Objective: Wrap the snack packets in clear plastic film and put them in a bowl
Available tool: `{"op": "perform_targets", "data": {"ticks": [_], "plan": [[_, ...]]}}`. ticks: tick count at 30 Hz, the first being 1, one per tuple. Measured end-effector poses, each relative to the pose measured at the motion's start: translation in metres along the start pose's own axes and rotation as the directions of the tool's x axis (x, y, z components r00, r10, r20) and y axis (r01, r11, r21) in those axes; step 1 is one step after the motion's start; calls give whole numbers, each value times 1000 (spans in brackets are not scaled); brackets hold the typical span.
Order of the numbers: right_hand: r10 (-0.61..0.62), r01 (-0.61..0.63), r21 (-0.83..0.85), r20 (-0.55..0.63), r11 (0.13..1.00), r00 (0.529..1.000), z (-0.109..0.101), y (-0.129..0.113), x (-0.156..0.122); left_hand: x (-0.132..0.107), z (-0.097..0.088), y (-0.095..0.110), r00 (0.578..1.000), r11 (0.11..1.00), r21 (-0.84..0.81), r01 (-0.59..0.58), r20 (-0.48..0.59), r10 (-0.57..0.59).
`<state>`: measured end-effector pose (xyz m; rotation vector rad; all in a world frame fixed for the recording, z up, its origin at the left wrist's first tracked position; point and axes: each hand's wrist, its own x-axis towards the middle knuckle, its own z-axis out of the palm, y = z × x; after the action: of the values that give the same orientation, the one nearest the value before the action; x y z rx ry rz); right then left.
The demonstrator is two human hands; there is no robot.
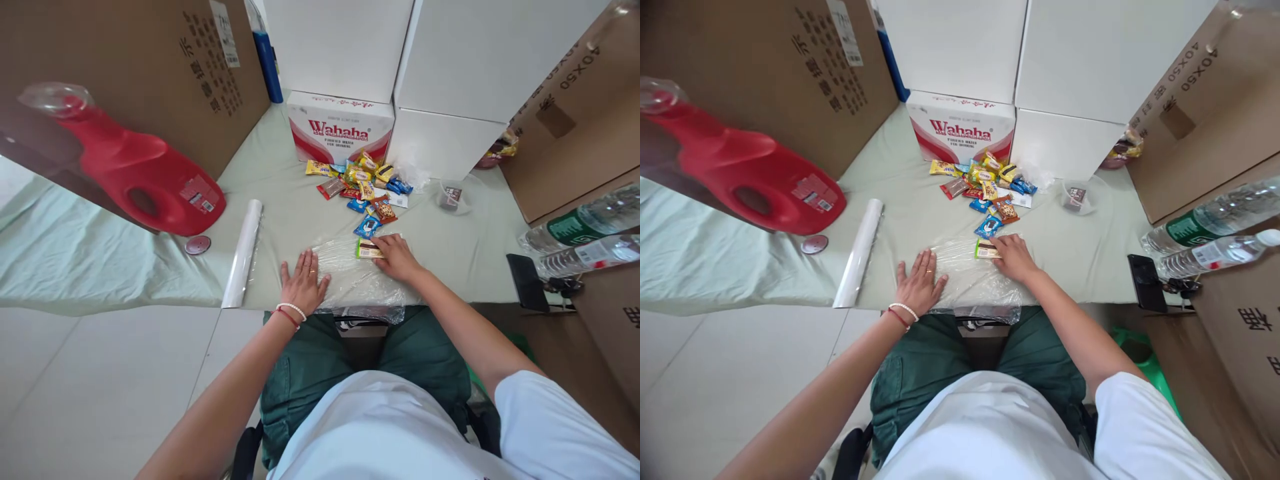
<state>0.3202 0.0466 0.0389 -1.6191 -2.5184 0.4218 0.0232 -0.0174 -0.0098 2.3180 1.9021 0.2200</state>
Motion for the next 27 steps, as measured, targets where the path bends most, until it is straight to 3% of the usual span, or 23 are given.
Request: {"op": "perform_targets", "data": {"ticks": [3, 6, 12, 18, 21, 27], "plan": [[-8, 10, 38, -53, 999, 999, -11, -8, 2, -2, -2, 4, 1000, 1000, 0, 9, 11, -9], [-99, 101, 64, -38, 993, 994, -14, -30, 5, 0, -4, 3, 1000, 1000, -6, 7, 30, -7], [-107, 99, 68, 111, 993, 988, 9, -59, 7, 3, -6, -10, 995, 998, -65, 5, 101, 1], [-47, 40, 84, 88, 996, 995, 17, -67, 2, 10, -18, -27, 981, 968, -251, 20, 194, 30], [-44, 39, 53, 88, 998, 995, 19, -73, -3, 11, -20, -23, 973, 977, -207, 55, 229, -6], [-41, 40, 20, 44, 999, 998, 26, -75, -13, 8, -16, -6, 985, 995, -89, 50, 170, -34]]}}
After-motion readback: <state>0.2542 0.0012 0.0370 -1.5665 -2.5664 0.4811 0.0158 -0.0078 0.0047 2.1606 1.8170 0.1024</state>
